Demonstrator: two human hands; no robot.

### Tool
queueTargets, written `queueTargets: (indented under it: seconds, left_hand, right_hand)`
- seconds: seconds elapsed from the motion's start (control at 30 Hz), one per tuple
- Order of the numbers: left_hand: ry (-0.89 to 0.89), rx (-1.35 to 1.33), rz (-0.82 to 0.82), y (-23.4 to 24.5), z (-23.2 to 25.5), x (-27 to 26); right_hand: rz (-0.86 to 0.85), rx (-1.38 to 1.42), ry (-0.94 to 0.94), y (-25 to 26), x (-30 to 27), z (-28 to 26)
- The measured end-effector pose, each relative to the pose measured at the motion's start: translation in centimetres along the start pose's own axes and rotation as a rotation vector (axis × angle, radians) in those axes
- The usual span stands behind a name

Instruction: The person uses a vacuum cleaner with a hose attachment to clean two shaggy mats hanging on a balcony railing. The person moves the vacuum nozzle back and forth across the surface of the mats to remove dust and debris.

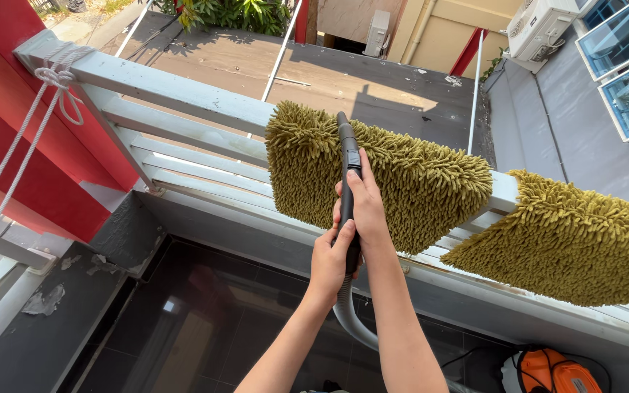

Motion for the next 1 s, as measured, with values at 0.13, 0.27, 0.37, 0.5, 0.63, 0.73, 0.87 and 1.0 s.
queueTargets:
  seconds: [0.13,0.27,0.37,0.5,0.63,0.73,0.87,1.0]
  left_hand:
    - [-0.066,-0.004,0.111,2.7,0.5,1.0]
    - [-0.107,-0.028,0.196,6.5,1.7,1.1]
    - [-0.103,-0.04,0.183,6.7,2.0,1.0]
    - [-0.073,-0.016,0.111,3.7,0.8,0.2]
    - [-0.037,0.065,0.003,0.1,-1.8,-2.0]
    - [-0.045,0.092,-0.008,-0.4,-2.8,-3.1]
    - [-0.078,0.024,0.069,1.8,-3.5,-4.2]
    - [-0.112,-0.023,0.186,4.7,-3.9,-5.3]
  right_hand:
    - [-0.054,-0.004,-0.065,-2.7,1.8,2.0]
    - [-0.164,0.012,-0.117,-7.2,3.3,4.8]
    - [-0.164,0.014,-0.122,-7.4,3.3,5.0]
    - [-0.127,0.021,-0.071,-4.2,1.3,3.0]
    - [-0.006,0.04,-0.031,0.4,-3.1,0.6]
    - [0.024,0.052,-0.014,0.9,-4.9,0.1]
    - [-0.005,0.025,-0.059,-1.2,-5.4,1.8]
    - [-0.132,0.025,-0.123,-4.2,-5.4,4.4]
Point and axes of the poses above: each hand's wrist, its own x-axis towards the middle knuckle, its own y-axis out of the back of the hand, z = x × y, the point moved 7 cm from there along x, towards the middle knuckle, and after that the axes turned 13 degrees about x, right-handed, at the moved point
